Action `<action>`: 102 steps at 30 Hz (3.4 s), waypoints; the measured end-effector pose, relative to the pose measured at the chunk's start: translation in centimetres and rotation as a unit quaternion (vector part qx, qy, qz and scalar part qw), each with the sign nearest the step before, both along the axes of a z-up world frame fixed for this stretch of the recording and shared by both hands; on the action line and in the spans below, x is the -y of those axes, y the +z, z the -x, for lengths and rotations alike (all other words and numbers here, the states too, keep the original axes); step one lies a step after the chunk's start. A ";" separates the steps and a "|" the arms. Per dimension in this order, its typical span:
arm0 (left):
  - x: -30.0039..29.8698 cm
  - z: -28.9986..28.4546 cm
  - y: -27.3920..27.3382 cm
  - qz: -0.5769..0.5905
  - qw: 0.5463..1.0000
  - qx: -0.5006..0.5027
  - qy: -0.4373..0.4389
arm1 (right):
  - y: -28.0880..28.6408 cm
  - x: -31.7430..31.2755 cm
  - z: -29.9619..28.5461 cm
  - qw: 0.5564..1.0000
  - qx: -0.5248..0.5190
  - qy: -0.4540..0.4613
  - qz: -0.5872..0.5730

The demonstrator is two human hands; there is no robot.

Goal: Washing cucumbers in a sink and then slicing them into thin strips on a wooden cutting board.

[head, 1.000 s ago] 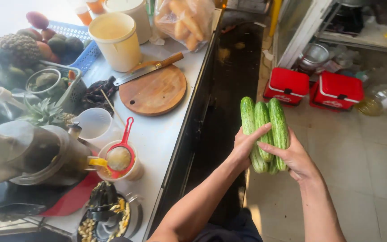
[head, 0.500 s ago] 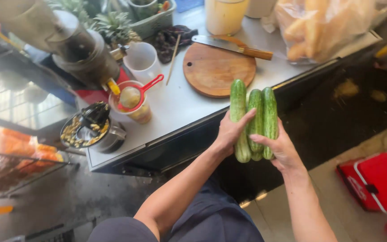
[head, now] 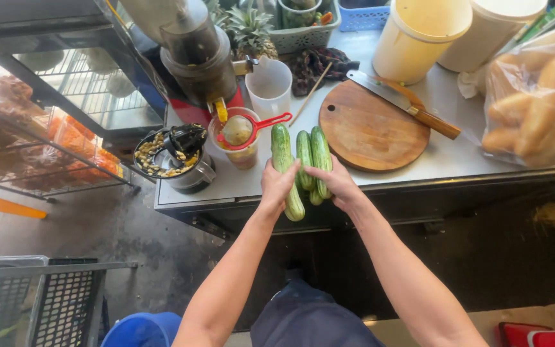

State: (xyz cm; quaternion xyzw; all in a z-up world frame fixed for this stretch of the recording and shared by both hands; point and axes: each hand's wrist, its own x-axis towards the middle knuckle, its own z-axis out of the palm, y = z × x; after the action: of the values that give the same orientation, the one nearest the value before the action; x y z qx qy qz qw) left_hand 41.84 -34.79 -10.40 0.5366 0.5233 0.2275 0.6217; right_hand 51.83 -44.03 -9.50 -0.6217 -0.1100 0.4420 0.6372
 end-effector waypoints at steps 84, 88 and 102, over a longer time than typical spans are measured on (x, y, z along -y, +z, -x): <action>4.1 -14.0 8.4 -0.044 0.985 -0.062 -0.156 | 8.1 -18.0 -46.4 0.966 0.112 -0.200 -0.114; 3.9 -14.0 8.6 -0.067 0.985 -0.017 -0.157 | 6.0 -18.4 -47.1 0.972 0.052 -0.215 -0.074; 2.6 -20.0 7.7 -0.052 0.972 -0.078 -0.215 | 0.8 5.3 -36.5 0.823 0.470 0.146 0.282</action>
State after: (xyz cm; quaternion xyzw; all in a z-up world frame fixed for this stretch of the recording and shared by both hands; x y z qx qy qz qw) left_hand 61.86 -37.42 -2.66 0.6846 0.4298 0.0724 0.5843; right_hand 88.32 -49.38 -8.71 -0.8834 -0.3565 0.1960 0.2326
